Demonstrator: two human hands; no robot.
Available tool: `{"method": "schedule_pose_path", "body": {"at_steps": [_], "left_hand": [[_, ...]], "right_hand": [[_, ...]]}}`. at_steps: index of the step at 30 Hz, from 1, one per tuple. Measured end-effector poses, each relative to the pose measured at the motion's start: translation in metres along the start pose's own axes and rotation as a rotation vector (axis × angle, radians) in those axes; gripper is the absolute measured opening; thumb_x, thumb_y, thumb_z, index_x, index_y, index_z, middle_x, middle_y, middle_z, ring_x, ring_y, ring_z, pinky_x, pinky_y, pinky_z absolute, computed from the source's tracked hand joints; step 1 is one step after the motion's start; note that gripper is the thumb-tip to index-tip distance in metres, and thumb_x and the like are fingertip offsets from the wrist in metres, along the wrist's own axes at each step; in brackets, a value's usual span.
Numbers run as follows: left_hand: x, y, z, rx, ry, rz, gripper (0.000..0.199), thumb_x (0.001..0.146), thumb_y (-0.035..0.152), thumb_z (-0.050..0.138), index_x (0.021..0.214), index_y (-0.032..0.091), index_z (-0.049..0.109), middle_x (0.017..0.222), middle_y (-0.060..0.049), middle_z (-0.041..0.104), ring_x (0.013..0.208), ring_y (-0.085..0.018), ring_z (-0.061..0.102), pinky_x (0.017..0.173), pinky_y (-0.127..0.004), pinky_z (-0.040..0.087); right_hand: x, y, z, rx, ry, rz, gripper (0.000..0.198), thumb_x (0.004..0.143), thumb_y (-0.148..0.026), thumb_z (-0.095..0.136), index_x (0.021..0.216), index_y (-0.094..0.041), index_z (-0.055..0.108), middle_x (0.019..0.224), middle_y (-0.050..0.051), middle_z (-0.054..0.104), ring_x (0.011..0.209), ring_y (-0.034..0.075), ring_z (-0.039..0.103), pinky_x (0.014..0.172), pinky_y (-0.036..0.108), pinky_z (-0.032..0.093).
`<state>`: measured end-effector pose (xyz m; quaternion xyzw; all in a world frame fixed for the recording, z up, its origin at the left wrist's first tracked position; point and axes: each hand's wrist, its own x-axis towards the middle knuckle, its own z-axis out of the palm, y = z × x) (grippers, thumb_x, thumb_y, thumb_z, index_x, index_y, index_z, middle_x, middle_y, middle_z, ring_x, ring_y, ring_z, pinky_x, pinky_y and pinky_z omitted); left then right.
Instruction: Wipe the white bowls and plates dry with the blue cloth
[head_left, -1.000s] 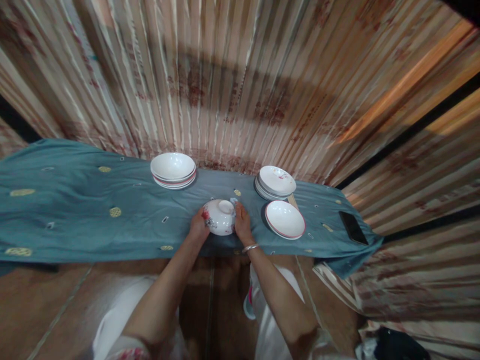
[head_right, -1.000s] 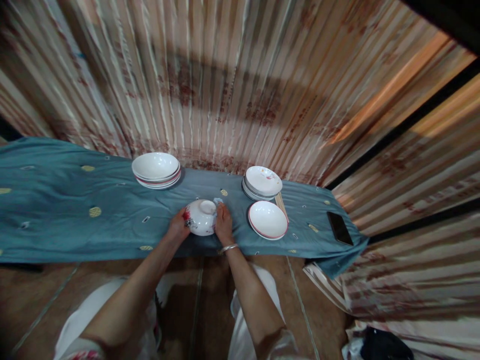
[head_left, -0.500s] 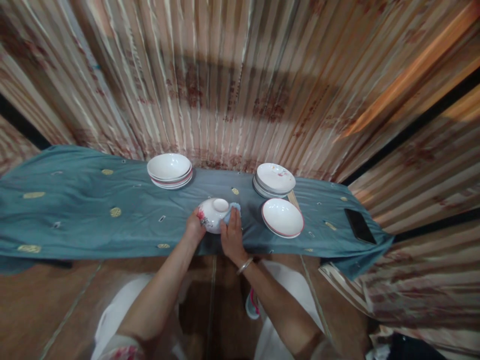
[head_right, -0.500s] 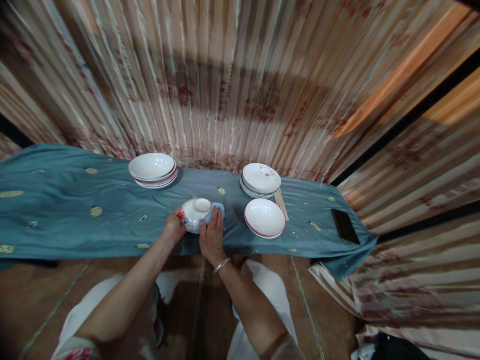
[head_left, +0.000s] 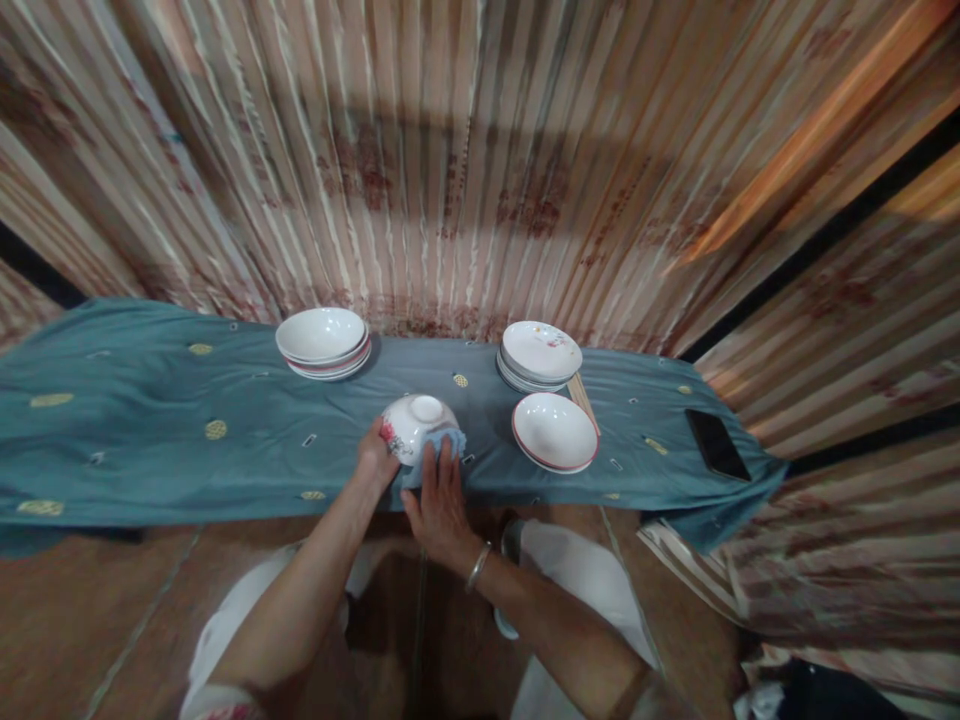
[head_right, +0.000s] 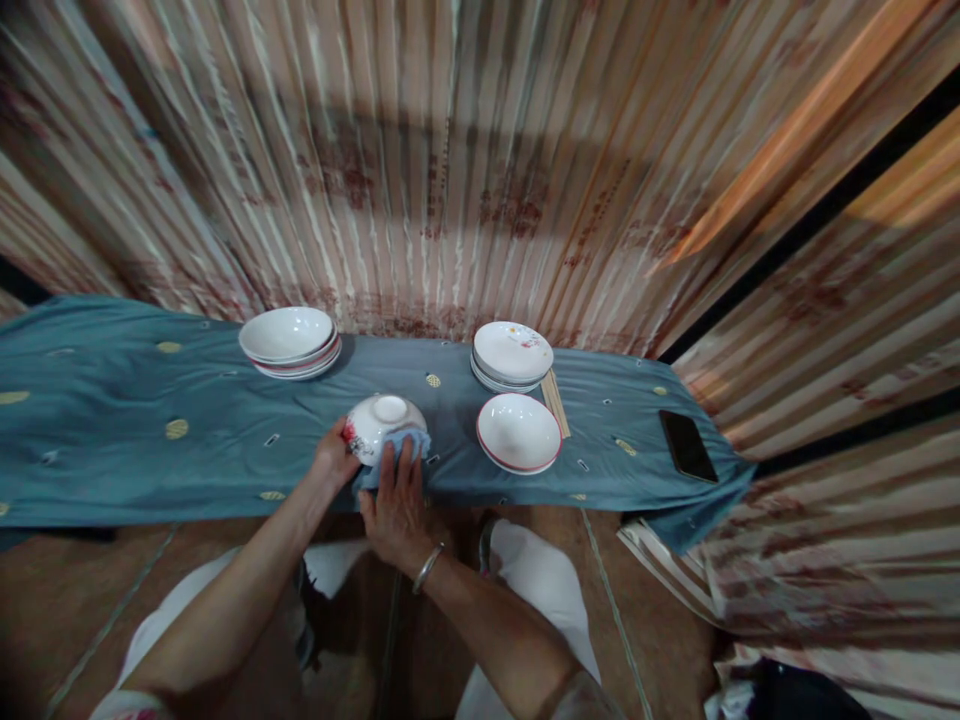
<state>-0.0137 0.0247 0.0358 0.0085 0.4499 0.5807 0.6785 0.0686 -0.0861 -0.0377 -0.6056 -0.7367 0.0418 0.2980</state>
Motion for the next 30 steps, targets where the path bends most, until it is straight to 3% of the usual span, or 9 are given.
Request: {"method": "schedule_pose_path", "body": {"at_steps": [5, 8, 14, 21, 26, 30], "left_hand": [[0.0, 0.0, -0.003, -0.022, 0.012, 0.001, 0.037, 0.101, 0.021, 0.036, 0.121, 0.006, 0.064, 0.094, -0.013, 0.078, 0.075, -0.02, 0.075, 0.072, -0.031, 0.063], [-0.002, 0.0, -0.006, -0.018, -0.011, -0.031, 0.041, 0.102, 0.026, 0.034, 0.121, 0.005, 0.064, 0.093, -0.013, 0.078, 0.075, -0.021, 0.075, 0.074, -0.032, 0.062], [-0.009, 0.001, -0.008, 0.076, -0.006, -0.078, 0.051, 0.103, 0.036, 0.028, 0.116, 0.004, 0.065, 0.078, -0.012, 0.076, 0.073, -0.024, 0.075, 0.078, -0.034, 0.061], [-0.011, 0.004, -0.01, 0.056, -0.005, -0.085, 0.042, 0.103, 0.03, 0.033, 0.089, 0.01, 0.067, 0.051, -0.001, 0.063, 0.039, -0.012, 0.056, 0.056, -0.021, 0.056], [-0.009, 0.005, -0.012, 0.07, 0.001, -0.091, 0.042, 0.103, 0.029, 0.034, 0.08, 0.012, 0.065, 0.057, -0.003, 0.065, 0.056, -0.015, 0.067, 0.068, -0.022, 0.058], [-0.004, 0.004, -0.017, 0.063, -0.013, -0.087, 0.041, 0.102, 0.031, 0.035, 0.086, 0.012, 0.067, 0.065, -0.004, 0.069, 0.069, -0.016, 0.071, 0.078, -0.024, 0.058]], "right_hand": [[-0.003, -0.001, -0.001, 0.002, -0.014, -0.078, 0.086, 0.09, -0.025, 0.063, 0.158, -0.005, 0.014, 0.165, 0.027, 0.006, 0.153, 0.043, 0.001, 0.115, 0.065, 0.033], [-0.001, -0.001, -0.001, -0.007, -0.046, -0.183, 0.083, 0.088, -0.023, 0.065, 0.156, -0.002, 0.023, 0.164, 0.027, 0.017, 0.153, 0.042, 0.002, 0.117, 0.064, 0.033], [0.011, -0.001, -0.001, -0.027, -0.034, -0.385, 0.063, 0.091, -0.007, 0.044, 0.151, 0.005, 0.031, 0.156, 0.022, 0.038, 0.154, 0.032, 0.011, 0.122, 0.052, 0.035], [0.037, 0.008, -0.006, -0.095, -0.001, -0.451, 0.047, 0.098, -0.011, 0.039, 0.144, -0.006, 0.048, 0.147, 0.016, 0.051, 0.149, 0.028, 0.028, 0.115, 0.048, 0.041], [0.053, 0.006, -0.009, -0.123, -0.001, -0.449, 0.039, 0.101, -0.019, 0.042, 0.138, -0.012, 0.054, 0.143, 0.012, 0.056, 0.144, 0.026, 0.035, 0.118, 0.049, 0.035], [0.07, 0.0, -0.016, -0.115, -0.002, -0.425, 0.034, 0.101, -0.022, 0.046, 0.131, -0.013, 0.057, 0.14, 0.012, 0.059, 0.14, 0.026, 0.039, 0.12, 0.052, 0.028]]}}
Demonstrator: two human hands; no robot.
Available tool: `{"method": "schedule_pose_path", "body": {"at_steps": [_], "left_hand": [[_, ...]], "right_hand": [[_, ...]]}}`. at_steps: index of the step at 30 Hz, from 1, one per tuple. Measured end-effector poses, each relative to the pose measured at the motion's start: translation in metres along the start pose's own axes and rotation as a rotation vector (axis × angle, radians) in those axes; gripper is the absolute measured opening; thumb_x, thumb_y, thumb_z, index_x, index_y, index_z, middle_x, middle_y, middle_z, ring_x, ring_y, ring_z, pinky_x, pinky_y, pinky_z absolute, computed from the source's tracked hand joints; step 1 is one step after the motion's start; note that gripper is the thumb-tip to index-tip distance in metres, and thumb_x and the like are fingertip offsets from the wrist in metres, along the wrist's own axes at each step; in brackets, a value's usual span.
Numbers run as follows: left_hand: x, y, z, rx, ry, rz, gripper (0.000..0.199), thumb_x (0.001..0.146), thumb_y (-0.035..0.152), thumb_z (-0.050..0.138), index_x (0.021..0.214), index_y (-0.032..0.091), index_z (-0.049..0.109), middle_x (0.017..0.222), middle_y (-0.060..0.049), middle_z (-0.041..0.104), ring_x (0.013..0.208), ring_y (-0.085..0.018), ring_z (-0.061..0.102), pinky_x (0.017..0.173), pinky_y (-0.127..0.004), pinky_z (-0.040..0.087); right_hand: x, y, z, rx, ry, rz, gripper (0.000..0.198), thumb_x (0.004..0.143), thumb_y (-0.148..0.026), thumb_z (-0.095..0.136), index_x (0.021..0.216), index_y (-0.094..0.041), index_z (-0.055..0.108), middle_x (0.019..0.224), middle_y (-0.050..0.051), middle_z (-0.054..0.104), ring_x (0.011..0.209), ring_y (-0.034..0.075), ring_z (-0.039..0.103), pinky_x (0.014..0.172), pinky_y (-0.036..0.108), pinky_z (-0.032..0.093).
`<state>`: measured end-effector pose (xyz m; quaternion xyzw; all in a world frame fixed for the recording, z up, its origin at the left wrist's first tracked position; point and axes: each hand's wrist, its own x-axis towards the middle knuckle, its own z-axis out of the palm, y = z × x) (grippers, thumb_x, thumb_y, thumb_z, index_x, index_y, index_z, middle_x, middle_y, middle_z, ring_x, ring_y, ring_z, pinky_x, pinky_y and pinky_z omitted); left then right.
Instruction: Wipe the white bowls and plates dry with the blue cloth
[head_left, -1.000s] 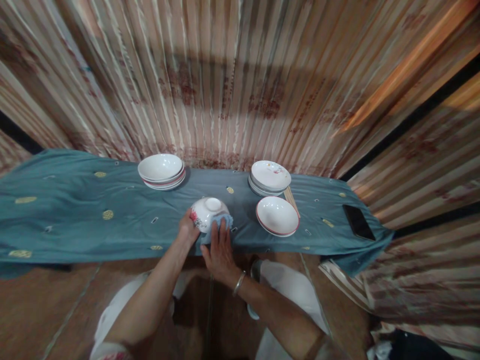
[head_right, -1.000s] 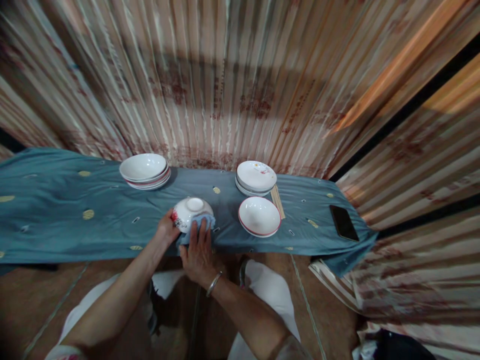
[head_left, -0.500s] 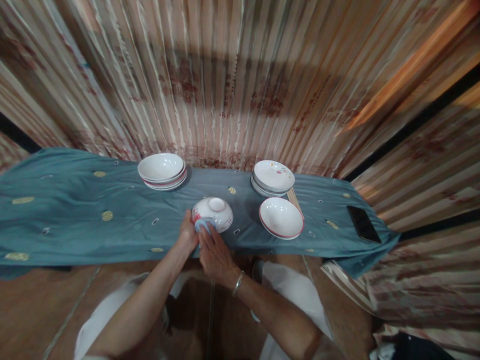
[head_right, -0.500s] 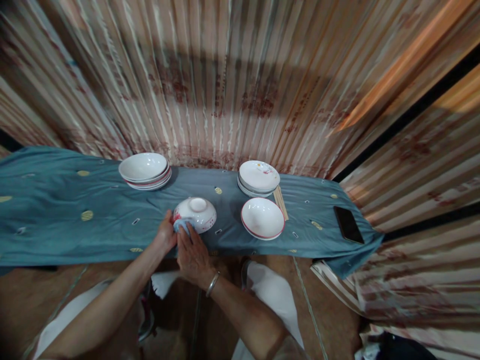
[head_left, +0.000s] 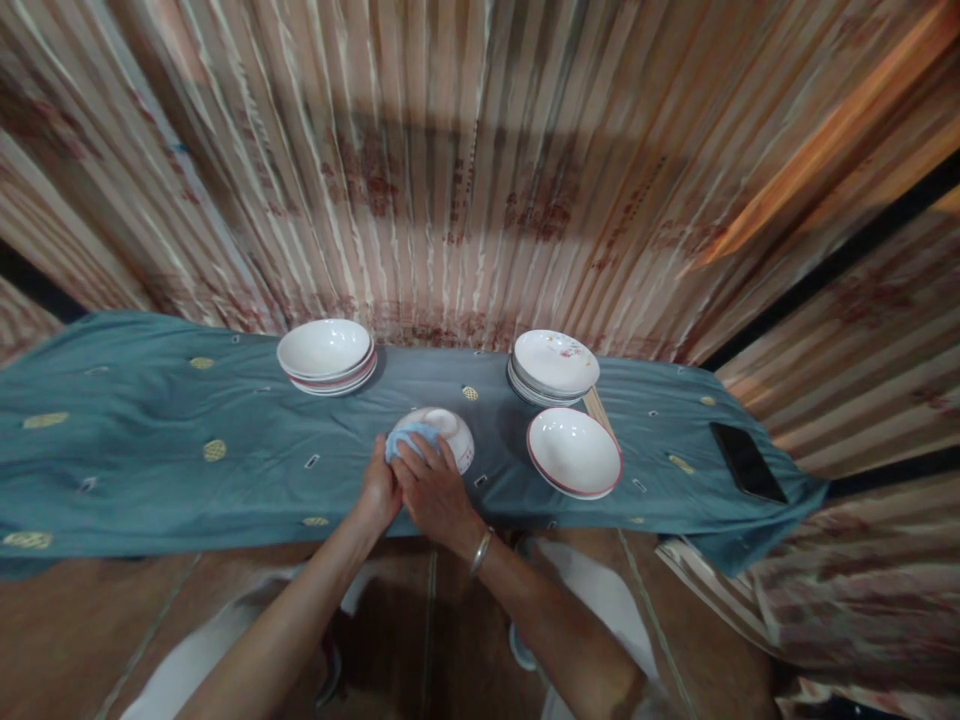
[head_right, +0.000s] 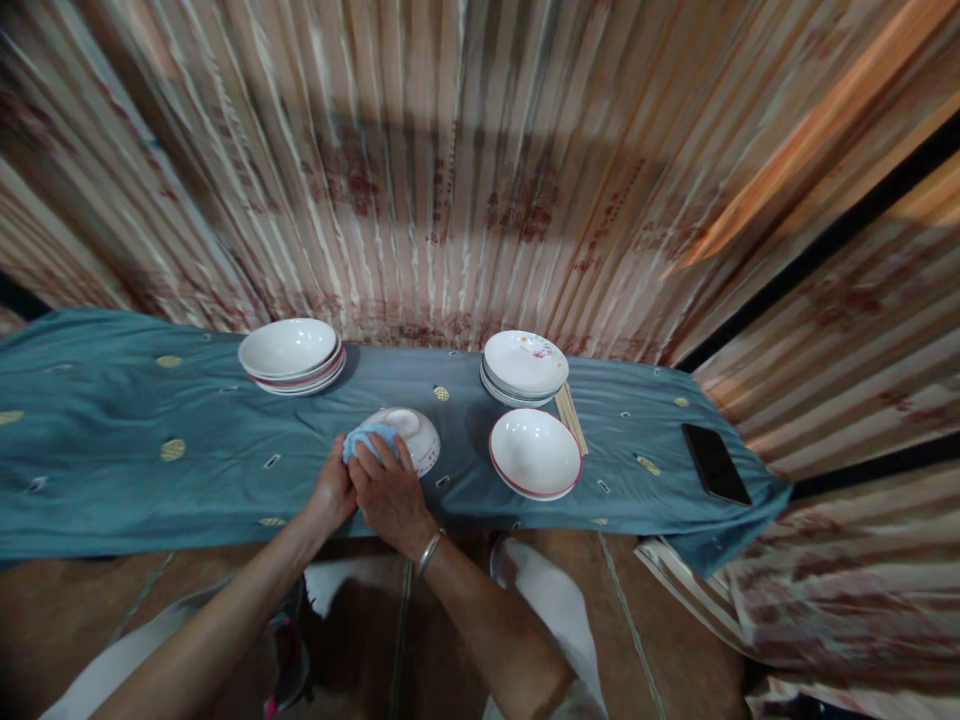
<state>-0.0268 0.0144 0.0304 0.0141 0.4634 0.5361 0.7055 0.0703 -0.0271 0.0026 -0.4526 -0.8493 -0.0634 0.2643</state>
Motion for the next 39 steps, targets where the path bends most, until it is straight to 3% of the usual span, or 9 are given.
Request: {"method": "schedule_pose_path", "body": {"at_steps": [8, 14, 19, 29, 35, 39], "left_hand": [[0.008, -0.005, 0.0, -0.032, -0.08, 0.08, 0.04, 0.101, 0.03, 0.034, 0.086, 0.014, 0.068, 0.08, -0.008, 0.074, 0.095, -0.02, 0.072, 0.092, -0.03, 0.056], [0.012, -0.005, 0.0, -0.02, -0.115, 0.069, 0.026, 0.095, 0.012, 0.043, 0.081, 0.013, 0.066, 0.075, -0.005, 0.073, 0.081, -0.017, 0.073, 0.082, -0.029, 0.059], [0.011, -0.005, 0.0, 0.013, -0.132, 0.055, 0.025, 0.096, 0.015, 0.044, 0.087, 0.012, 0.066, 0.078, -0.008, 0.075, 0.083, -0.02, 0.074, 0.079, -0.033, 0.061], [0.005, -0.003, 0.008, 0.016, -0.089, 0.037, 0.037, 0.099, 0.015, 0.036, 0.126, 0.006, 0.061, 0.096, -0.014, 0.078, 0.086, -0.022, 0.075, 0.084, -0.036, 0.061], [-0.001, -0.001, 0.016, 0.005, -0.083, 0.05, 0.042, 0.099, 0.01, 0.035, 0.134, 0.008, 0.057, 0.101, -0.013, 0.078, 0.091, -0.023, 0.075, 0.086, -0.035, 0.061], [0.0, 0.001, 0.018, 0.001, -0.038, 0.042, 0.041, 0.1, 0.014, 0.035, 0.134, 0.007, 0.057, 0.1, -0.014, 0.078, 0.09, -0.023, 0.075, 0.085, -0.035, 0.062]], "right_hand": [[0.036, 0.011, -0.007, -0.003, 0.013, 0.11, 0.024, 0.097, -0.024, 0.054, 0.117, -0.015, 0.064, 0.132, 0.01, 0.064, 0.131, 0.026, 0.046, 0.119, 0.049, 0.024], [0.054, 0.018, -0.013, -0.002, -0.059, 0.233, 0.021, 0.097, -0.027, 0.054, 0.11, -0.016, 0.066, 0.123, 0.011, 0.066, 0.118, 0.026, 0.052, 0.11, 0.045, 0.034], [0.061, 0.025, -0.015, 0.007, -0.095, 0.315, 0.022, 0.098, -0.028, 0.052, 0.11, -0.017, 0.066, 0.114, 0.009, 0.068, 0.112, 0.027, 0.056, 0.103, 0.044, 0.038], [0.059, 0.049, -0.004, 0.137, 0.021, 0.427, 0.031, 0.101, -0.024, 0.041, 0.119, -0.016, 0.065, 0.118, 0.01, 0.07, 0.113, 0.021, 0.061, 0.105, 0.035, 0.042], [0.047, 0.073, 0.0, 0.151, 0.049, 0.568, 0.03, 0.101, -0.023, 0.04, 0.115, -0.014, 0.066, 0.113, 0.013, 0.073, 0.104, 0.023, 0.068, 0.099, 0.037, 0.051], [0.033, 0.083, 0.002, 0.186, 0.085, 0.54, 0.033, 0.103, -0.022, 0.037, 0.118, -0.013, 0.065, 0.113, 0.016, 0.073, 0.104, 0.023, 0.069, 0.096, 0.039, 0.054]]}}
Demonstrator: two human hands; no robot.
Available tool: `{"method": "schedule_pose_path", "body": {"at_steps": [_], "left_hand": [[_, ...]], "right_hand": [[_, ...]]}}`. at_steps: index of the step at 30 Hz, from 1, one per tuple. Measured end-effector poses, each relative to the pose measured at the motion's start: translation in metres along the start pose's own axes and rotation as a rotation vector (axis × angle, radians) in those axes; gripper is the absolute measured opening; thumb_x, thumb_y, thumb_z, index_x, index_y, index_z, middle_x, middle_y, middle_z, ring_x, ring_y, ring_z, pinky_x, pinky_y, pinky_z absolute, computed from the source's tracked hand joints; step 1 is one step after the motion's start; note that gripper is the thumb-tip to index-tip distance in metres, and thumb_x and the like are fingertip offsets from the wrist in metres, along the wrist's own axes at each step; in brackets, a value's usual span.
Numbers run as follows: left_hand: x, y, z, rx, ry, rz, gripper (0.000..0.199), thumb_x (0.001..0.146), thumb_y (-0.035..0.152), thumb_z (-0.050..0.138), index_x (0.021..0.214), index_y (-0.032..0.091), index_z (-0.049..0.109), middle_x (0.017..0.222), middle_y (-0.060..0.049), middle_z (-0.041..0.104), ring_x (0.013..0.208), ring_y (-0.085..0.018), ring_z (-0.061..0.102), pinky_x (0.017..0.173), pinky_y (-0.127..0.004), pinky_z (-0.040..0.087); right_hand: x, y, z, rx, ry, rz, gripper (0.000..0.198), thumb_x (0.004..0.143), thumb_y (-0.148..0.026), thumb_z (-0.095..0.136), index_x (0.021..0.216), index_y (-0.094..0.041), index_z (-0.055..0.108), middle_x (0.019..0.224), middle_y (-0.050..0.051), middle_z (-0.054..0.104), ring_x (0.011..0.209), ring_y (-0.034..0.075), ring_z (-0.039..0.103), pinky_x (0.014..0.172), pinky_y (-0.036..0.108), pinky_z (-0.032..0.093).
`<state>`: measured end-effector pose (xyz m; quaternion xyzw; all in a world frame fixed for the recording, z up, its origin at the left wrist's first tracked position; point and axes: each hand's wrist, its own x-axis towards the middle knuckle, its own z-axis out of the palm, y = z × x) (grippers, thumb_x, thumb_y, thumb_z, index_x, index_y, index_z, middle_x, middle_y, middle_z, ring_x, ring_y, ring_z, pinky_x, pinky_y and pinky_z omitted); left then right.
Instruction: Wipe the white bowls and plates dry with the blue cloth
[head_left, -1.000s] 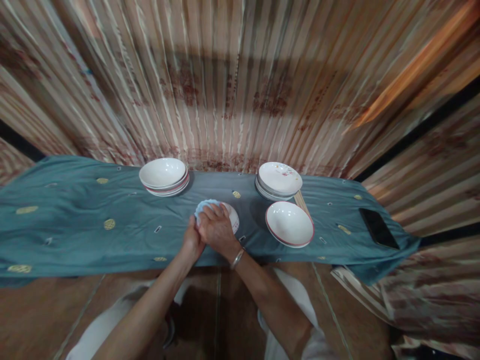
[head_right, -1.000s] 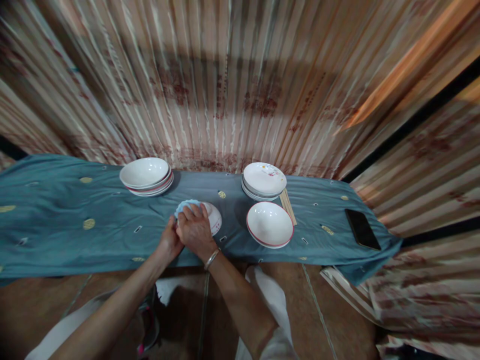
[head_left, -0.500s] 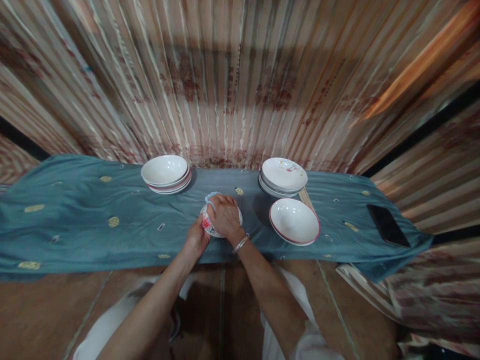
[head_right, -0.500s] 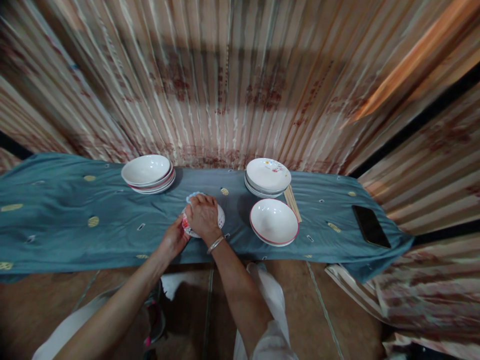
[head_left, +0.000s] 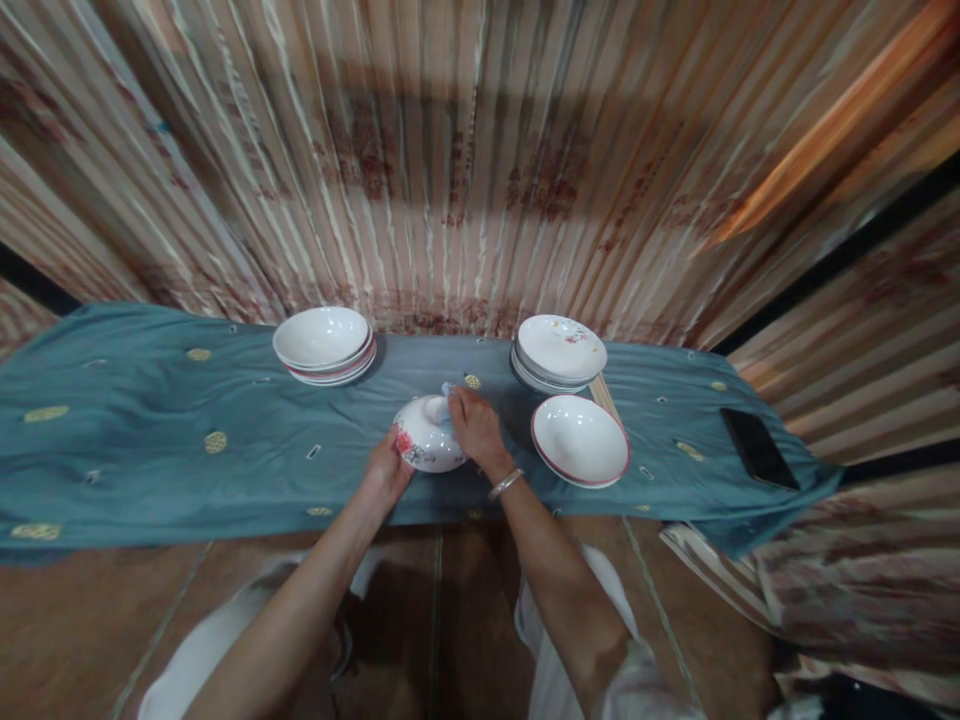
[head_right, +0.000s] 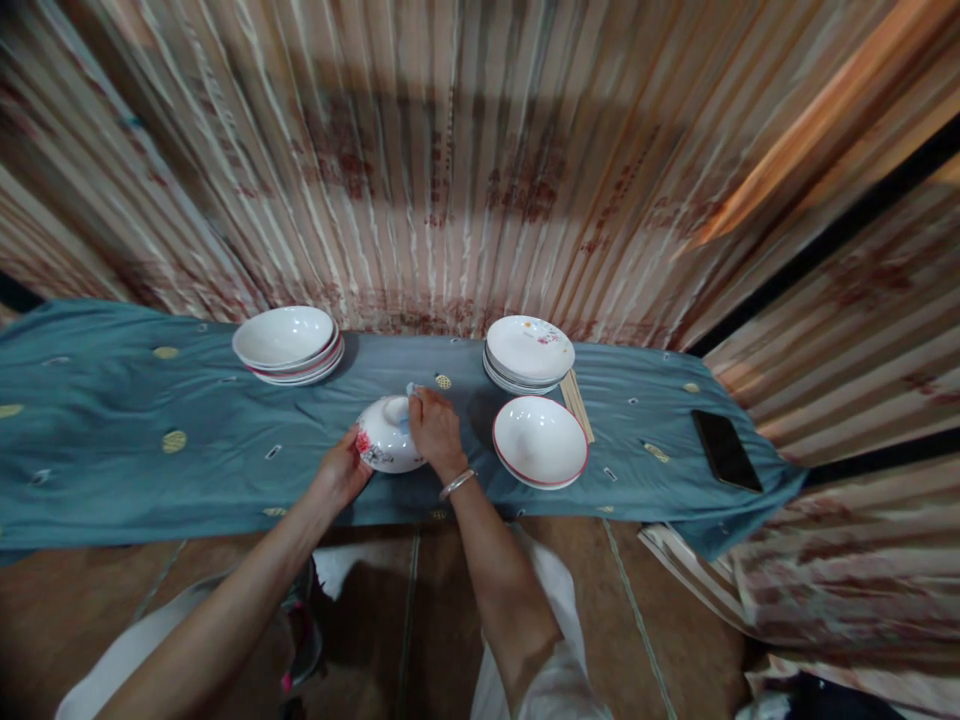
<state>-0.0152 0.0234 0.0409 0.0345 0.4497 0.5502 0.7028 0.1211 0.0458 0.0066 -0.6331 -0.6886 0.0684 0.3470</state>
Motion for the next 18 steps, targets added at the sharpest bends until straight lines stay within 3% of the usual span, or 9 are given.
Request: {"method": "schedule_pose_path", "body": {"at_steps": [8, 18], "left_hand": [[0.003, 0.001, -0.002, -0.035, -0.024, -0.016, 0.04, 0.097, 0.011, 0.041, 0.133, 0.01, 0.058, 0.103, -0.013, 0.078, 0.092, -0.023, 0.076, 0.084, -0.034, 0.062], [0.0, 0.001, 0.003, -0.039, -0.028, -0.006, 0.041, 0.099, 0.014, 0.036, 0.134, 0.009, 0.058, 0.104, -0.014, 0.078, 0.095, -0.024, 0.075, 0.086, -0.036, 0.062]], "right_hand": [[-0.032, 0.009, 0.003, 0.044, 0.058, -0.023, 0.044, 0.104, -0.026, 0.03, 0.139, -0.009, 0.053, 0.133, 0.02, 0.064, 0.126, 0.023, 0.06, 0.109, 0.041, 0.047], [-0.08, -0.001, 0.009, 0.054, -0.005, -0.003, 0.057, 0.102, -0.026, 0.034, 0.155, -0.004, 0.027, 0.158, 0.024, 0.035, 0.151, 0.028, 0.028, 0.121, 0.052, 0.032]]}}
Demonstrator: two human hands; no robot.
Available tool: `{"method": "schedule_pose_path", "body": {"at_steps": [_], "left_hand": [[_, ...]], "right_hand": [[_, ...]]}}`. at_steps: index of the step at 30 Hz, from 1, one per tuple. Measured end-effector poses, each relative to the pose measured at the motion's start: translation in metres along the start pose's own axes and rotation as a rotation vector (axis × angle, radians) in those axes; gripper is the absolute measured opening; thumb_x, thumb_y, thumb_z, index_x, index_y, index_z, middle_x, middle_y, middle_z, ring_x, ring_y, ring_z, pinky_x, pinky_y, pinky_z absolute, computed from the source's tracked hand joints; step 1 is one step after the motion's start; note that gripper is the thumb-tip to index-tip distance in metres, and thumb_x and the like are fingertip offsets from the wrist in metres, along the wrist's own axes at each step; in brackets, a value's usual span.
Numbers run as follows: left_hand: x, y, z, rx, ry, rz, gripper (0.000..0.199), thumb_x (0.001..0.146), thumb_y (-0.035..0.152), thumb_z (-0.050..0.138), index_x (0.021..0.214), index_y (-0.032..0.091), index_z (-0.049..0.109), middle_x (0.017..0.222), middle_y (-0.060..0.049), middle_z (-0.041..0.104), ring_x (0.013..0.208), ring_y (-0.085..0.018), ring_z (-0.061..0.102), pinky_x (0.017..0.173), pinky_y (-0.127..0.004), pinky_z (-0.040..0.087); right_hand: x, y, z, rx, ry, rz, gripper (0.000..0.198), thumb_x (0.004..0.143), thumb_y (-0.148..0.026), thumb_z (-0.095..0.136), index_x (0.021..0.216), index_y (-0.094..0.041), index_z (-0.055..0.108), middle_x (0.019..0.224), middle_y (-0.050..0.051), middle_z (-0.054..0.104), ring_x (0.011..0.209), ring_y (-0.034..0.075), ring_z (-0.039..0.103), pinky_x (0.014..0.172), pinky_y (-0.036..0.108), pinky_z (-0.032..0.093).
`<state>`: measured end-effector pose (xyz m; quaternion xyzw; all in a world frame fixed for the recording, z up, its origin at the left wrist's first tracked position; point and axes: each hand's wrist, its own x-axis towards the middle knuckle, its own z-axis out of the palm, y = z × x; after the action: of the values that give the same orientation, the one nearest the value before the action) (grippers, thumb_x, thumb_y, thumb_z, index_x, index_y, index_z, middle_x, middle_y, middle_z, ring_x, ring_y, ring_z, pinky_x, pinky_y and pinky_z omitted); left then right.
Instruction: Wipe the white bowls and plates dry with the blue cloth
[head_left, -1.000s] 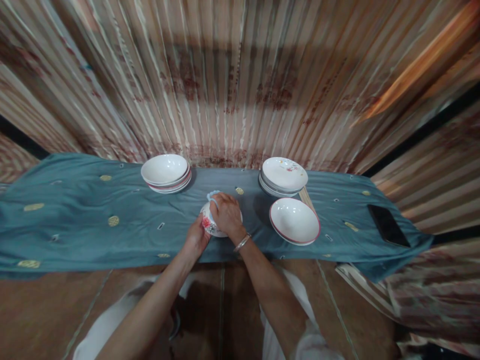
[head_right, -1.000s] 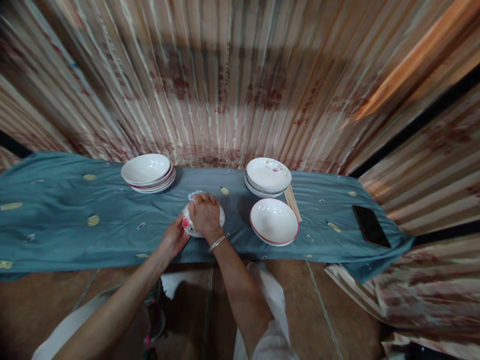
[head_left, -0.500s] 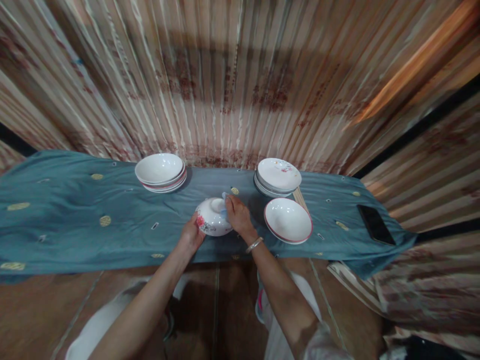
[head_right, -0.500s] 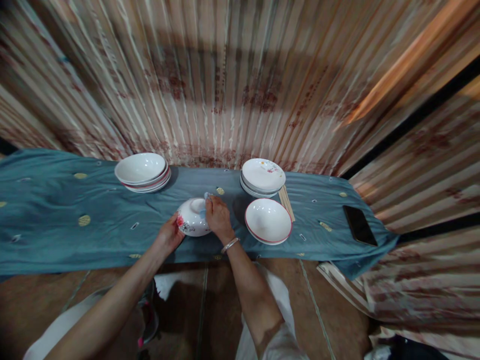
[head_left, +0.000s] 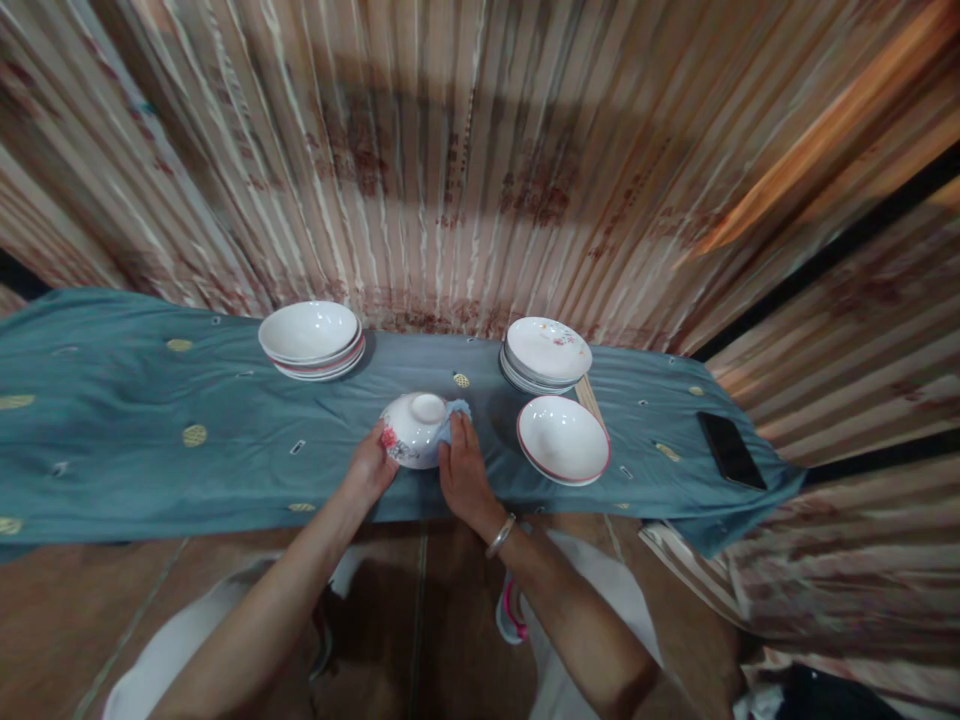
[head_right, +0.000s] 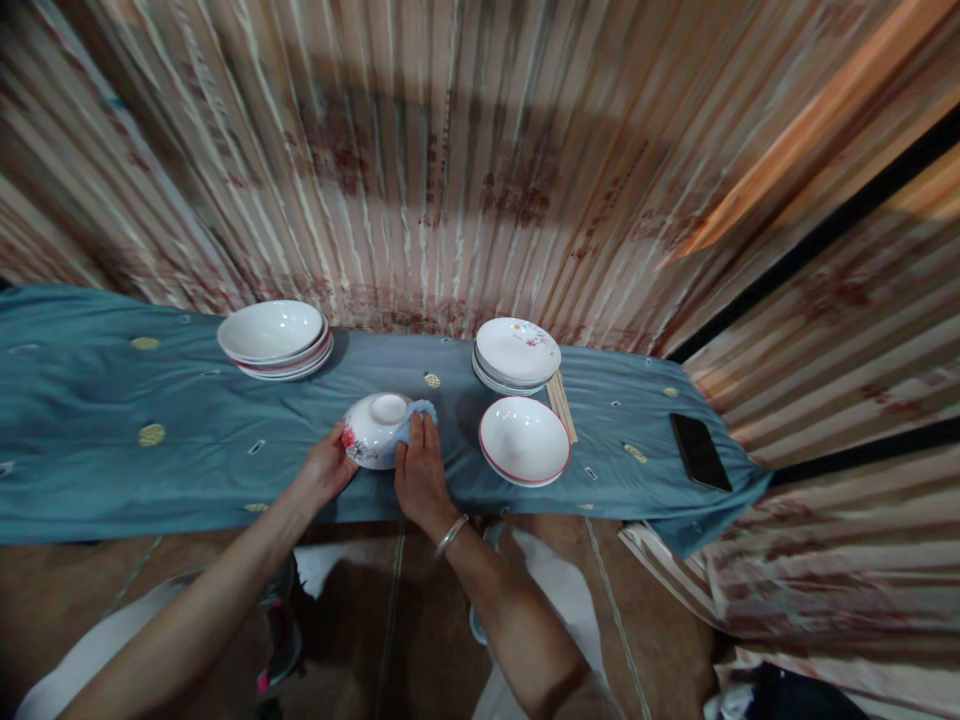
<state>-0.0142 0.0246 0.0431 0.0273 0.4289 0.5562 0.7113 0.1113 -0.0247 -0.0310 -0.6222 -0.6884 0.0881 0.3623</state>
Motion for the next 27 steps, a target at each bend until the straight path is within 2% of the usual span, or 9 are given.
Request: {"method": "schedule_pose_path", "body": {"at_steps": [7, 12, 19, 23, 27], "left_hand": [[-0.001, 0.0, 0.001, 0.01, -0.002, 0.0, 0.041, 0.099, 0.012, 0.035, 0.133, 0.01, 0.059, 0.103, -0.012, 0.078, 0.092, -0.023, 0.075, 0.087, -0.037, 0.061], [0.0, 0.0, 0.001, 0.006, 0.005, -0.002, 0.042, 0.099, 0.011, 0.033, 0.132, 0.009, 0.058, 0.103, -0.013, 0.077, 0.091, -0.022, 0.075, 0.086, -0.036, 0.062], [0.003, -0.001, -0.002, 0.0, -0.043, -0.003, 0.042, 0.099, 0.011, 0.036, 0.135, 0.011, 0.058, 0.109, -0.013, 0.077, 0.09, -0.021, 0.075, 0.085, -0.034, 0.061], [0.003, -0.001, -0.001, 0.009, -0.031, 0.008, 0.043, 0.099, 0.011, 0.034, 0.135, 0.01, 0.058, 0.107, -0.013, 0.077, 0.09, -0.022, 0.075, 0.086, -0.035, 0.061], [0.003, -0.001, -0.001, 0.015, -0.043, 0.012, 0.044, 0.099, 0.01, 0.032, 0.135, 0.009, 0.057, 0.104, -0.013, 0.078, 0.088, -0.021, 0.076, 0.085, -0.034, 0.061]], "right_hand": [[-0.022, -0.007, 0.005, -0.019, -0.022, -0.077, 0.07, 0.095, -0.009, 0.039, 0.159, -0.009, 0.011, 0.165, 0.024, 0.015, 0.155, 0.032, 0.011, 0.12, 0.06, 0.029], [-0.035, -0.01, 0.008, -0.102, -0.024, -0.159, 0.079, 0.09, -0.001, 0.041, 0.16, -0.01, 0.005, 0.164, 0.028, 0.014, 0.154, 0.037, 0.007, 0.115, 0.067, 0.033], [-0.044, -0.013, 0.009, -0.214, -0.039, -0.227, 0.075, 0.087, -0.001, 0.047, 0.156, 0.0, 0.019, 0.161, 0.032, 0.02, 0.153, 0.042, 0.01, 0.114, 0.067, 0.034], [-0.05, -0.017, 0.01, -0.27, -0.057, -0.243, 0.072, 0.088, -0.002, 0.048, 0.155, -0.002, 0.024, 0.159, 0.031, 0.025, 0.152, 0.043, 0.014, 0.112, 0.069, 0.036], [-0.054, -0.019, 0.01, -0.296, -0.063, -0.316, 0.069, 0.089, -0.003, 0.048, 0.155, -0.007, 0.029, 0.158, 0.027, 0.033, 0.151, 0.042, 0.021, 0.111, 0.067, 0.04]]}}
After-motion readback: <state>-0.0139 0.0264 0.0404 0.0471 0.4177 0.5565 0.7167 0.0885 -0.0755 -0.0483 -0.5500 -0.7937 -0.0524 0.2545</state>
